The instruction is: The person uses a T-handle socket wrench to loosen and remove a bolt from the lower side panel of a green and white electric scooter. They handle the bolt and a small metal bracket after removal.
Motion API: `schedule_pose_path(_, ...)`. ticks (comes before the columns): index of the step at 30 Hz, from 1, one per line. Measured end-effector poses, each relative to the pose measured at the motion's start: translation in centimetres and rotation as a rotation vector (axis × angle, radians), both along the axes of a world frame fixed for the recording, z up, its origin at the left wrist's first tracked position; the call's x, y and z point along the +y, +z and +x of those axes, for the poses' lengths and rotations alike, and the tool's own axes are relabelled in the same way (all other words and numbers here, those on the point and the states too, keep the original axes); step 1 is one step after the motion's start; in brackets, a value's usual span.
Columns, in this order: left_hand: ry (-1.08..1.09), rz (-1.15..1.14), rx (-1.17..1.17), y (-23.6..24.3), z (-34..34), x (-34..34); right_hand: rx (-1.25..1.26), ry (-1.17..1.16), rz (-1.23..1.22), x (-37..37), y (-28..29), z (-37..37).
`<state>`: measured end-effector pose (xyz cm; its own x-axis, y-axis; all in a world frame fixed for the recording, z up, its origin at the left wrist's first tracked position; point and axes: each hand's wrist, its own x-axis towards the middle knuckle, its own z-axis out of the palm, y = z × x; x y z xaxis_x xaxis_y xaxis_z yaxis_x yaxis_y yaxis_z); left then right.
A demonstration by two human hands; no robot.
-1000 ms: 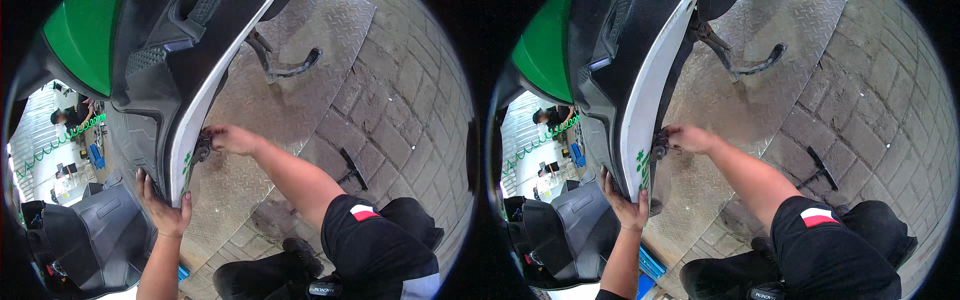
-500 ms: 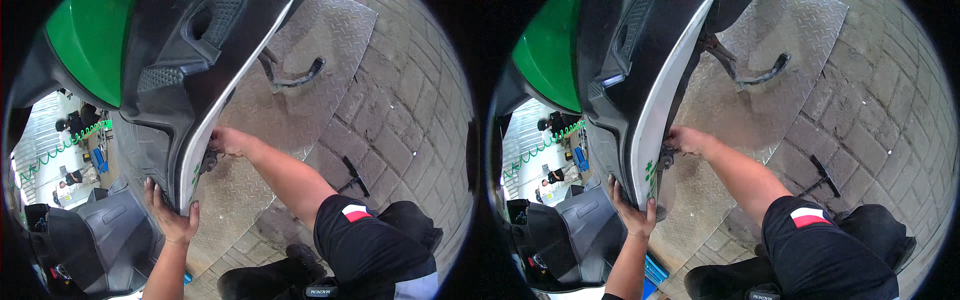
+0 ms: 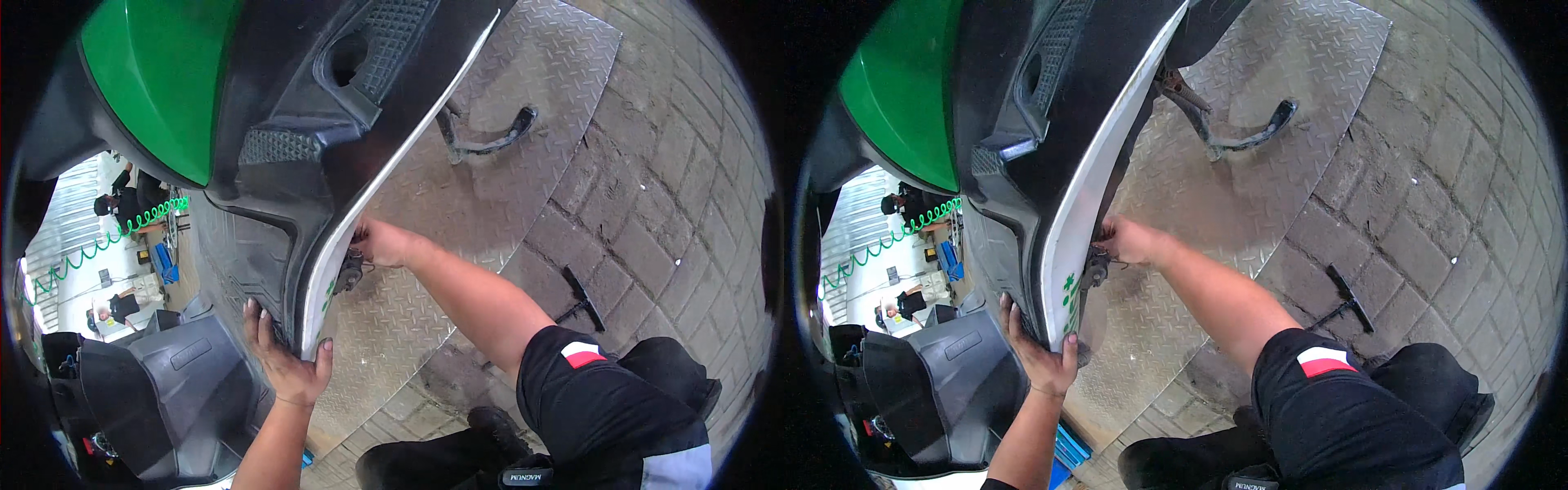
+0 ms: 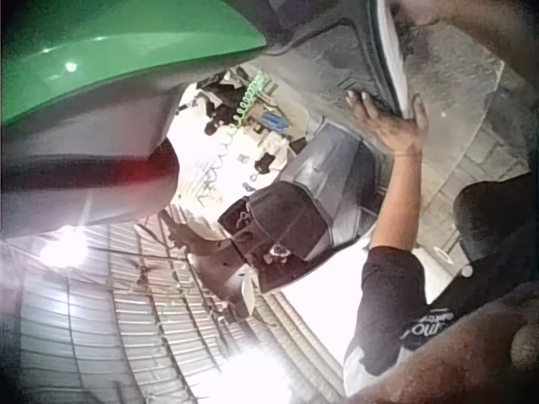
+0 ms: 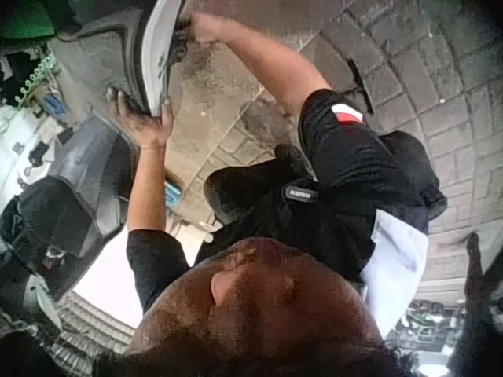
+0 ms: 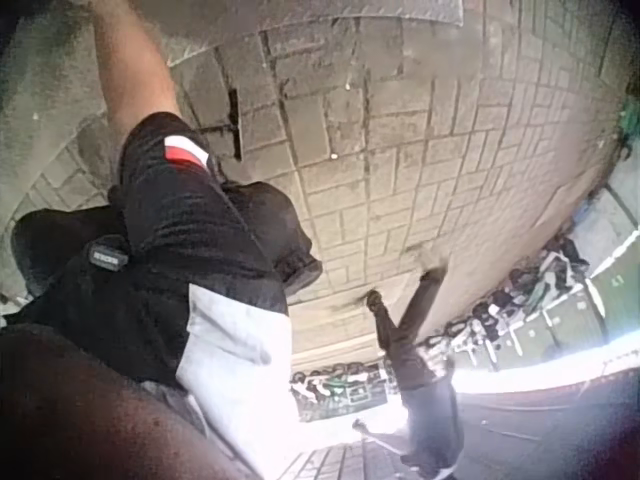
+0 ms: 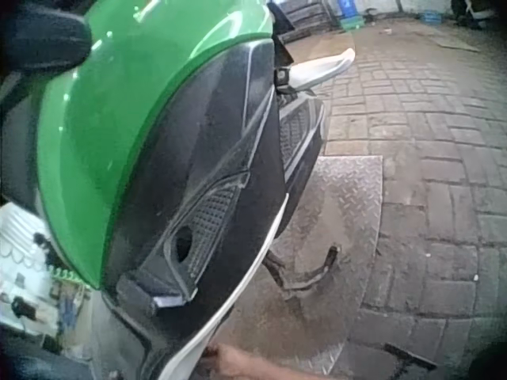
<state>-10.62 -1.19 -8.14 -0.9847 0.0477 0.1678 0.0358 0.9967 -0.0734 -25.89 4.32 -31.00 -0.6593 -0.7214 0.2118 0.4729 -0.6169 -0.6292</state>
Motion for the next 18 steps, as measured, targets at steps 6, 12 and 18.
schedule_pose_path(6,-0.013,0.042,0.015,-0.3,0.2,-0.2,-0.299,0.424,-0.079,1.7,0.9,-1.2)
schedule_pose_path(12,-0.023,0.022,0.005,-0.2,-0.1,-0.2,-0.367,0.506,0.019,2.0,1.4,-1.7)
schedule_pose_path(18,-0.011,0.023,0.012,-0.1,0.2,-0.3,-0.278,0.510,0.118,3.2,3.4,-2.5)
